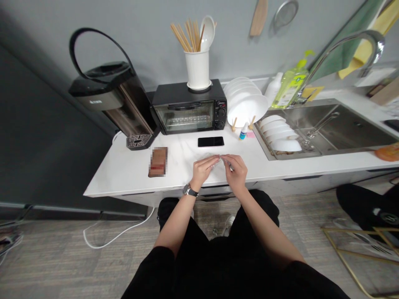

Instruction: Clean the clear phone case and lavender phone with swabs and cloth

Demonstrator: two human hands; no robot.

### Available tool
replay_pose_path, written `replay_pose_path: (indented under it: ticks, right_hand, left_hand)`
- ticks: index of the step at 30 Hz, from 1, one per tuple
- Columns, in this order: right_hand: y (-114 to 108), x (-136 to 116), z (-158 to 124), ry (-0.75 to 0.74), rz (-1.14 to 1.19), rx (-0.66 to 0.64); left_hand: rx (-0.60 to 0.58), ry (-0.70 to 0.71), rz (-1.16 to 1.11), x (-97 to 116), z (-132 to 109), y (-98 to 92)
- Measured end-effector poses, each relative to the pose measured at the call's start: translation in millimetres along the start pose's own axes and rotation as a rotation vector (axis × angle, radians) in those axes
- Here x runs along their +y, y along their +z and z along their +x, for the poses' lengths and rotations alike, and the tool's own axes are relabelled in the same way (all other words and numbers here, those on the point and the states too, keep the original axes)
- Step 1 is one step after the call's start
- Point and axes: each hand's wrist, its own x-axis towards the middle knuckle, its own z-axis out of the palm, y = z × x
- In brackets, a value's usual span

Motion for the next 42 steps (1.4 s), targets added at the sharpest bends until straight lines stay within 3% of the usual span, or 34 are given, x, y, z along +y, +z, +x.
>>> replay_pose_path:
  ticks: [8,12,17,23,26,29,33,37,42]
  right_hand:
    - [15.1,-23.1,-19.4,-0.054,0.082,-0.119]
    - [9.3,-11.8,-17.0,-0.042,0.094,-0.153]
    - [-7.0,12.5,-3.9,0.06,0.017,-0.05]
    - [-19.1,13.6,-9.4,0.041,0.044,-0.075]
    - [-21.1,14.4,-13.7,0.033,0.055,-0.074]
    - [-23.5,22.2,-11.1,0.07,0.028,-0.045]
    - [-28.4,37.5,-4.5,0.104,-0.009,-0.053]
    - [-33.5,50.2,-2.1,0.226,-0.02,-0.047]
    - [-36.5,59.5,-2.7,0.359,0.035,-0.053]
  left_hand:
    - [-0.028,-0.072,-0.05,6.2,3.0,-3.0]
    - [-0.048,-0.078,-0.043,8.2,4.0,-3.2]
    - [-0.057,-0.017,0.013,6.1,2.9,-2.3]
    - [-0.065,-0.009,0.116,12.1,12.7,0.7]
    - [-0.151,-0.088,0.232,25.5,31.2,4.4]
    - [-0.312,-0.15,0.421,38.5,51.6,12.1]
    - [-0.435,-0.173,0.515,41.3,66.9,25.9]
    - [-0.381,-0.187,0.421,32.4,64.4,24.5]
    - [-0.309,-0.32,0.31,22.6,39.6,-1.7]
